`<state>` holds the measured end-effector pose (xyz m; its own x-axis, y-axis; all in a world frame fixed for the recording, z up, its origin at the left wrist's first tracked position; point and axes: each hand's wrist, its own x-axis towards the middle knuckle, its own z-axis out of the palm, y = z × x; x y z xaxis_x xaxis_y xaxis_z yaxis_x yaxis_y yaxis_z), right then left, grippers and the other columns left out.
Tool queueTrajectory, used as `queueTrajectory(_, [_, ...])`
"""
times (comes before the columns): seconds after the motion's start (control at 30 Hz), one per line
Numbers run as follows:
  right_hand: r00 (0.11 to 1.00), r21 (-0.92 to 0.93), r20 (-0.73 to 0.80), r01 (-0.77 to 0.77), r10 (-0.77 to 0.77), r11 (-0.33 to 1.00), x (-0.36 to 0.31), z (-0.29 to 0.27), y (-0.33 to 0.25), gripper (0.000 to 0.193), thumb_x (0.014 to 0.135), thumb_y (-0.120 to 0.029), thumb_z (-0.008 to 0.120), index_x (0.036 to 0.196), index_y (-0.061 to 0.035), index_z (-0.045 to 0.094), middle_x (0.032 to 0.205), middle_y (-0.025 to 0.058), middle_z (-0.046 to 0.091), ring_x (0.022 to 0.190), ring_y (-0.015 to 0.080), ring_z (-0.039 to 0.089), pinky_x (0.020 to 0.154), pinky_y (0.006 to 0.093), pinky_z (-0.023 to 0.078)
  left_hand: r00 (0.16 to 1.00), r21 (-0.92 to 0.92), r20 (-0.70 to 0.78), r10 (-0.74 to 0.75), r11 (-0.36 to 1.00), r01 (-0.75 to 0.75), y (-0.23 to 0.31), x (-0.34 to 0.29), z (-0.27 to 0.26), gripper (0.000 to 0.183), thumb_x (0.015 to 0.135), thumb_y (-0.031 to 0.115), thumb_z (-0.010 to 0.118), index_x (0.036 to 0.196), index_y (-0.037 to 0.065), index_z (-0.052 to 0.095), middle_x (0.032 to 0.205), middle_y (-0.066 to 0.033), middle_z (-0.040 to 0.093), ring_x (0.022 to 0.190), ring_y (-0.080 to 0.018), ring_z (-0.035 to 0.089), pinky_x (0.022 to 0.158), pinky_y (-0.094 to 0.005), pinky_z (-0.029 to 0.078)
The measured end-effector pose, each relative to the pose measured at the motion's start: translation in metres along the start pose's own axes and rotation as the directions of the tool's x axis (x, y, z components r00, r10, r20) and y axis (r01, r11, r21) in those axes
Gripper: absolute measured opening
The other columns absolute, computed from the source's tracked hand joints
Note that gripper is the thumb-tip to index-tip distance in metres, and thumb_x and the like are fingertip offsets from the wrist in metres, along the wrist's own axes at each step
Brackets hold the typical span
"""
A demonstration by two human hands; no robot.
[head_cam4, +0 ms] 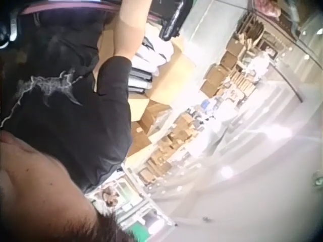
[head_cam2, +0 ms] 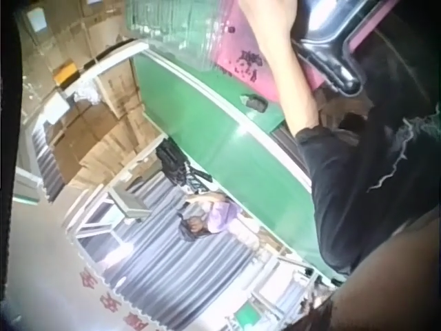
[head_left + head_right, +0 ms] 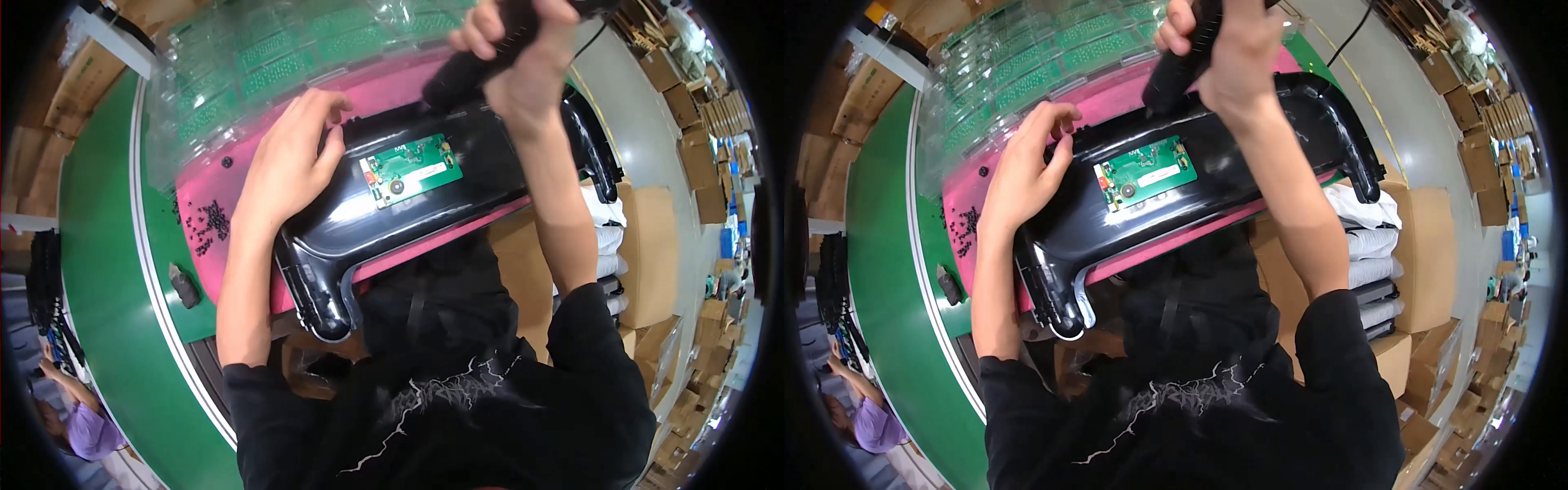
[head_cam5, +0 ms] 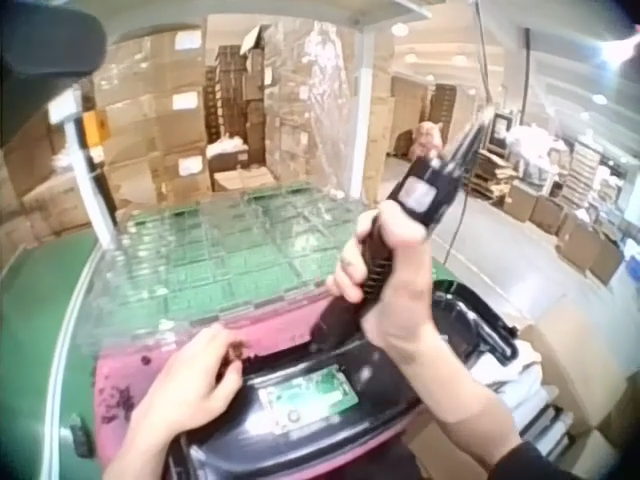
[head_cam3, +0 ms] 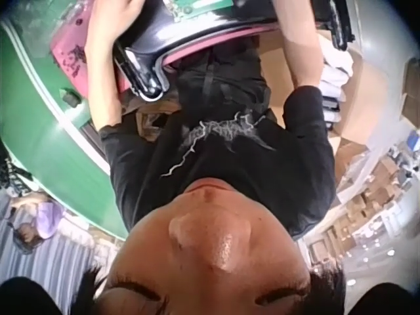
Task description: Assembling electronic circuit boards into black plastic housings using an electric screwdriver on a factory line.
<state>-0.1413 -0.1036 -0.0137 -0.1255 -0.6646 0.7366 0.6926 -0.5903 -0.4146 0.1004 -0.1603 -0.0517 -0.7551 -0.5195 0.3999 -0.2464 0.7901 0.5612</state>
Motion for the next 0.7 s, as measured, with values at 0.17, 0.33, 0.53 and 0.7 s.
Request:
queueTrajectory(0.17, [0.967, -0.436, -0.166, -0.25, 0.196, 0.865, -0.031, 0.036, -0.04, 0.051, 0.097, -0.046, 0.05, 0.11, 0.0025, 0.056, 0.07, 0.0029, 0.055, 0.054, 0.0129, 0.048, 0.058, 0.0319, 0.041, 0.996, 0.026, 0.084, -0.006, 1.0, 0.004, -0.006, -0.003, -0.001, 0.024, 0.09, 0.002, 0.056, 0.114, 0.001, 0.056, 0.102, -0.0141, 0.058, 0.1, -0.0306, 0.06, 0.091, -0.037, 0.046])
queueTrajectory(0.33, [0.946, -0.464, -0.204, -0.32, 0.252, 0.826, -0.046, 0.025, -0.036, 0.054, 0.096, -0.052, 0.042, 0.108, -0.0011, 0.055, 0.065, 0.0035, 0.052, 0.048, 0.0118, 0.041, 0.053, 0.0287, 0.033, 0.995, 0.012, 0.096, -0.037, 0.999, 0.036, -0.008, -0.005, 0.0, 0.023, 0.091, 0.004, 0.056, 0.114, 0.0, 0.056, 0.102, -0.0147, 0.059, 0.101, -0.0316, 0.06, 0.091, -0.0379, 0.046])
queueTrajectory(0.53, [0.947, -0.513, -0.217, -0.317, 0.236, 0.798, -0.053, 0.023, -0.031, 0.053, 0.095, -0.052, 0.044, 0.106, -0.0019, 0.054, 0.062, 0.0036, 0.051, 0.045, 0.0119, 0.041, 0.05, 0.0285, 0.032, 0.993, 0.043, 0.101, -0.054, 0.998, 0.05, -0.007, -0.004, 0.001, 0.024, 0.091, 0.009, 0.057, 0.115, 0.004, 0.058, 0.109, -0.013, 0.064, 0.106, -0.0302, 0.064, 0.089, -0.0403, 0.051])
queueTrajectory(0.7, [0.943, -0.463, -0.144, -0.332, 0.3, 0.822, -0.052, 0.023, -0.033, 0.052, 0.093, -0.053, 0.047, 0.103, -0.0023, 0.051, 0.062, 0.0027, 0.049, 0.046, 0.011, 0.042, 0.049, 0.027, 0.032, 0.994, 0.09, 0.102, -0.039, 0.995, 0.03, -0.009, -0.005, 0.002, 0.025, 0.092, 0.011, 0.057, 0.116, 0.004, 0.058, 0.11, -0.0138, 0.063, 0.107, -0.0331, 0.062, 0.089, -0.0416, 0.05])
